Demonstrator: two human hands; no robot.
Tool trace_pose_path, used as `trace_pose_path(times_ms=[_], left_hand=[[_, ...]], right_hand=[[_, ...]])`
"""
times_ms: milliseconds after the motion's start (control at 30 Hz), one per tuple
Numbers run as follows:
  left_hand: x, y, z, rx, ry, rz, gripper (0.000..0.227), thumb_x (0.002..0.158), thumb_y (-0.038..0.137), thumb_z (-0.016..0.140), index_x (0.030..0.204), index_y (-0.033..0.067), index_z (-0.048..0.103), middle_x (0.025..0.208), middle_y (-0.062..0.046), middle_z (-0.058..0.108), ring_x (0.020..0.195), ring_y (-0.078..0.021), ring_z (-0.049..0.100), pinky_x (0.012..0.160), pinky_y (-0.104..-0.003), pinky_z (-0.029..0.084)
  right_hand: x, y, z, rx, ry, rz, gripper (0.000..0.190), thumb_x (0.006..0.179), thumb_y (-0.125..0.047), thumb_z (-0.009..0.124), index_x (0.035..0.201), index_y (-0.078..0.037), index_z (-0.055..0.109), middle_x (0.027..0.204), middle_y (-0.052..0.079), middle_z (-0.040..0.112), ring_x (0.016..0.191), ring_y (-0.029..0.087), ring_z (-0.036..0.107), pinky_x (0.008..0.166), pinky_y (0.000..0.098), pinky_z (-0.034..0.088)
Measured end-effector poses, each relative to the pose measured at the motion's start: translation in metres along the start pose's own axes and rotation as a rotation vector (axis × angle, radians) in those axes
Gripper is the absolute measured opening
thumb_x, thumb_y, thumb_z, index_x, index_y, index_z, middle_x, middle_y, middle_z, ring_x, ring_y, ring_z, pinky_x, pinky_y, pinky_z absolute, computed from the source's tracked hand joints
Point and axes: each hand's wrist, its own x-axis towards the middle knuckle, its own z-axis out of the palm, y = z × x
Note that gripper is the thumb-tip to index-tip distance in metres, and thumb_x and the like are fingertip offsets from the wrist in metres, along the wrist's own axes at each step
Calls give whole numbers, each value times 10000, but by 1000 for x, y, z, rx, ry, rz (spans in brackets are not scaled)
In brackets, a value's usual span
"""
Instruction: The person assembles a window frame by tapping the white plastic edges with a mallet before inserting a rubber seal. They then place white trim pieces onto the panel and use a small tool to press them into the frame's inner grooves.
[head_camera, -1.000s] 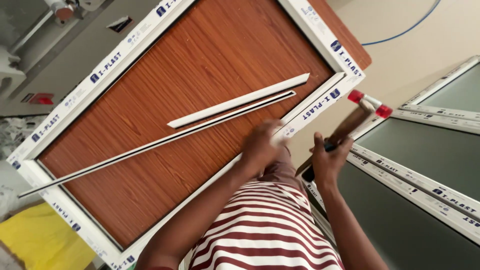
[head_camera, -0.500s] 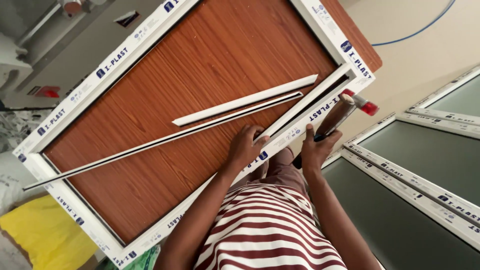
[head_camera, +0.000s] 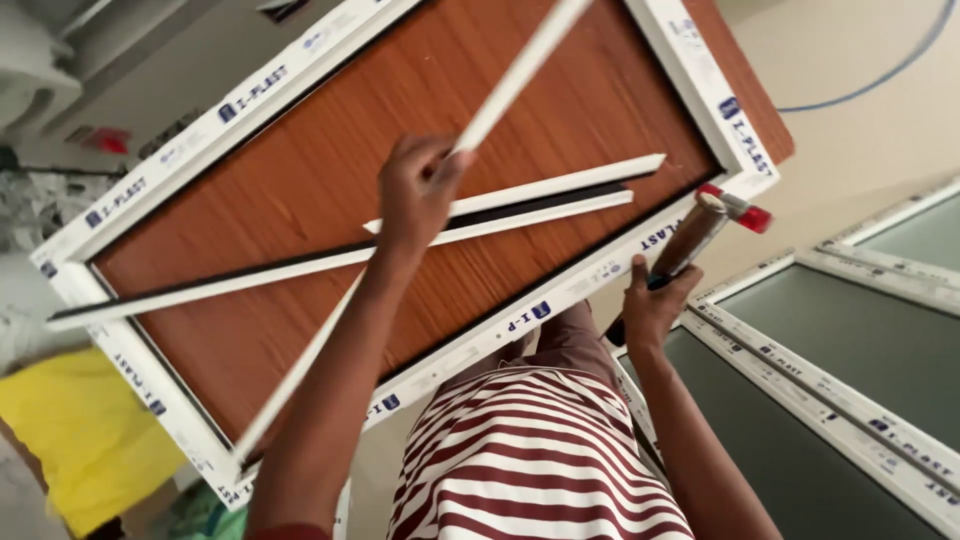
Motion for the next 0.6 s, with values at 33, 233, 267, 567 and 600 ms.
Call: trace_pose_path(times_ms=[33,233,267,567,600], left_hand=[[10,16,10,0,16,-8,256,989,293,747,1059,49,779,960,-59,641,789,-149,613,641,-312,525],[41,64,109,48,-76,130,271,943,317,752,1087,88,767,1011,-78,687,798,-169,687,671,-313,602],[39,63,128,7,-124,152,282,891,308,774,1058,81,771,1016,-110,671,810,-212,699,683,-362,597],[13,32,181,51,-214,66,388,852,247,760,1193,67,719,1063,-122,702,981,-307,705,892,-434,578],[9,43,167,-32,-321,-67,380,931,257,747,1258,68,703,1088,-141,717,1013,-303,717,922,-422,581]], right_hand=[[1,3,0,-8,-12,-11,546,972,-227,766,1241,-26,335,942,146,596,692,239,660,551,379,550],[14,22,-9,-1,-79,-59,550,1000,-218,760,1264,-15,323,994,159,580,689,214,662,565,356,572],[20,30,-12,47,-93,-50,565,1001,-202,765,1274,-6,311,980,169,570,668,218,637,555,356,541],[27,11,-66,69,-199,-129,573,1005,-121,762,1299,19,291,1054,171,584,746,210,677,590,326,558],[26,4,-71,60,-212,-177,564,1011,-109,762,1310,16,299,1093,161,585,796,203,683,609,323,570]])
